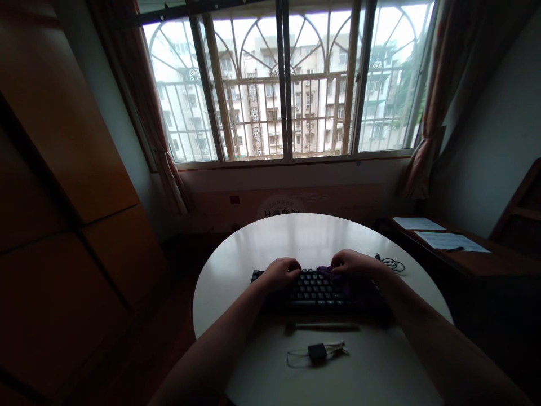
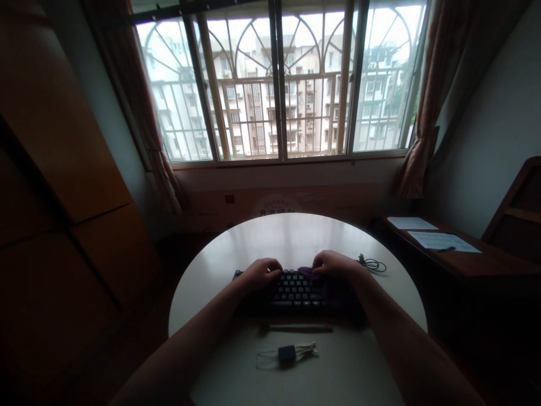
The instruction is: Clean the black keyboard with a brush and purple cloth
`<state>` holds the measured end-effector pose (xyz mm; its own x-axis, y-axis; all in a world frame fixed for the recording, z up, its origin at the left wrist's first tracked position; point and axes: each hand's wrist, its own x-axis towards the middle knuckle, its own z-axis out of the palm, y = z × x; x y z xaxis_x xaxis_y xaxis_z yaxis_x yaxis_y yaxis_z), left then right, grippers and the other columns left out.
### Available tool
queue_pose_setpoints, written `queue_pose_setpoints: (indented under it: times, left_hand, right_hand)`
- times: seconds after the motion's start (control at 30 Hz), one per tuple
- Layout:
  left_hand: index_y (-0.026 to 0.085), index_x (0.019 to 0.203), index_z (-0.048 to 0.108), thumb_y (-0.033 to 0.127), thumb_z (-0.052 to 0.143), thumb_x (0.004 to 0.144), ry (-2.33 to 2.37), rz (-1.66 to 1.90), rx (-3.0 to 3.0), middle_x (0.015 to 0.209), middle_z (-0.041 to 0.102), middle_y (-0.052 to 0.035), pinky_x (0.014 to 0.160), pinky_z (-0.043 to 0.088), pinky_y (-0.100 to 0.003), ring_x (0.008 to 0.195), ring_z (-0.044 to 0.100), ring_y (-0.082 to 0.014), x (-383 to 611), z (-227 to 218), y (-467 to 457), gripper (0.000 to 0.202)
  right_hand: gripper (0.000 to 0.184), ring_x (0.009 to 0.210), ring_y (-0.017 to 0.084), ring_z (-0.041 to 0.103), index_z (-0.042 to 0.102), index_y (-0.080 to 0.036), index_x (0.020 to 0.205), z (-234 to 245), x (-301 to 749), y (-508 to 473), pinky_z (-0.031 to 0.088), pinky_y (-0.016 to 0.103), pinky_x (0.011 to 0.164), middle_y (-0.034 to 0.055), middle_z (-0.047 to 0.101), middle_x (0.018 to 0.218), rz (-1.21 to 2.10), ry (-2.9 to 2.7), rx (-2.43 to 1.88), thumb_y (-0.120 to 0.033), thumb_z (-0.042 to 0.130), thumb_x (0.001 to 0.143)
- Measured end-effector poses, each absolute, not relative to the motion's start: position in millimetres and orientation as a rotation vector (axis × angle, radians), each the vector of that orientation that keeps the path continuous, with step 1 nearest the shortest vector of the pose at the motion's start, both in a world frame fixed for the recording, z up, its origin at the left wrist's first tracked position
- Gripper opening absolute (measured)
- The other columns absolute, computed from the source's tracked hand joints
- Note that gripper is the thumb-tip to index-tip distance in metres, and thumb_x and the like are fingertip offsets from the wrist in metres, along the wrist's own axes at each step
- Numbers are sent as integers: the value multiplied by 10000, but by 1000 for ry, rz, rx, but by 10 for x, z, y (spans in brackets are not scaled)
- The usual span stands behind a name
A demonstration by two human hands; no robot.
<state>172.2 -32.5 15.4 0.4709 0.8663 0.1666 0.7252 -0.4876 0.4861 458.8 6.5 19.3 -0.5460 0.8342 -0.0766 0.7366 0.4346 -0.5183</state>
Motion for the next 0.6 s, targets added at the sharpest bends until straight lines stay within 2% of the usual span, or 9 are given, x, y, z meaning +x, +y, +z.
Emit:
queue_pose_setpoints:
  times: [0.3, 0.6]
  left_hand:
    - [212, 970, 708, 330, 540, 832, 1344, 577, 2385, 998, 701, -34, 782, 473, -268, 905, 622, -192, 1728, 148, -321, 248]
    - [215, 980, 702, 339, 534, 838, 1343, 565, 2371, 1010, 696, -34, 783, 473, -271, 904, 621, -188, 1724, 164, -335, 253]
  right_hand:
    - [314, 788, 203, 651, 737, -184, 910, 160, 4528, 66, 461, 244, 649, 54, 732, 889, 725, -2470, -1393, -439, 659, 745]
    - [264, 774, 186, 653, 757, -195, 939, 224, 4533, 32, 459, 229, 665, 35, 736, 878, 742, -2506, -1317, -321, 661, 728]
